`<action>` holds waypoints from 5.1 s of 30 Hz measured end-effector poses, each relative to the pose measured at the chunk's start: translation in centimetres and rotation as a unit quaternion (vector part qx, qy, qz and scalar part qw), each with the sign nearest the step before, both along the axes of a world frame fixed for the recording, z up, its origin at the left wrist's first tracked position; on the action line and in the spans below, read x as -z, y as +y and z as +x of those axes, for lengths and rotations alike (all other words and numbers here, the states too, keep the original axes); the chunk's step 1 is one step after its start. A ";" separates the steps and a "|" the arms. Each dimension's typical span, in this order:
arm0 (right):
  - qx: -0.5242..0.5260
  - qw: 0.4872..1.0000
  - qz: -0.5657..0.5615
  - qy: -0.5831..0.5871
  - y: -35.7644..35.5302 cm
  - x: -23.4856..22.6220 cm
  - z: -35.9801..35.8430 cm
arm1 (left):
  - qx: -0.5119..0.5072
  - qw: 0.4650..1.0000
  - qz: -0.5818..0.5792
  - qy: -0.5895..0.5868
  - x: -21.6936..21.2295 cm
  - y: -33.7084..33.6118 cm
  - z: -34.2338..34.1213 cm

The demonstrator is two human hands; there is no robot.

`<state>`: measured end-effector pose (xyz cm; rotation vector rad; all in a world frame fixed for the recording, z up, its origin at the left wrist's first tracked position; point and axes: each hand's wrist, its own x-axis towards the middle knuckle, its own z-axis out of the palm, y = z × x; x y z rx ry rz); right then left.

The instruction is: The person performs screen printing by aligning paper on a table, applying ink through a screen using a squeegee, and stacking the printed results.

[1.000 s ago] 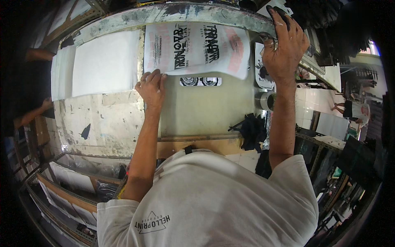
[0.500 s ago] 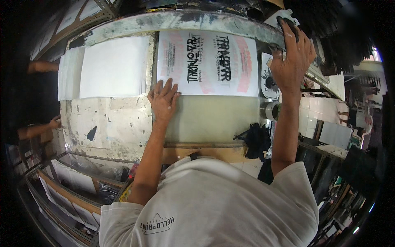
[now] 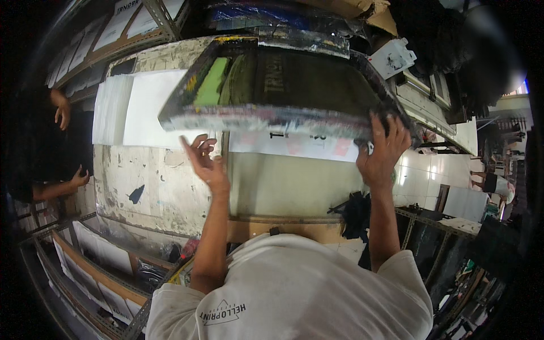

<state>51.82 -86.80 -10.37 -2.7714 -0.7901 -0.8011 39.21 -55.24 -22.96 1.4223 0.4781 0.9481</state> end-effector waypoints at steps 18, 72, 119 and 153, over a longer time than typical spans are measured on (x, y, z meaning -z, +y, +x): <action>-0.061 0.985 -0.097 0.125 14.8 10.0 24.2 | 0.042 0.992 -0.050 0.109 7.0 3.2 -5.1; -0.172 0.980 0.026 0.099 15.7 11.3 20.4 | 0.052 0.995 -0.036 0.078 6.3 3.5 -4.4; -0.147 0.955 0.000 0.256 11.8 12.6 9.6 | 0.000 0.959 0.206 0.194 6.8 5.1 -6.1; -0.007 0.992 -0.099 0.082 2.9 -6.1 0.4 | -0.078 0.993 0.087 -0.020 -10.2 3.6 4.4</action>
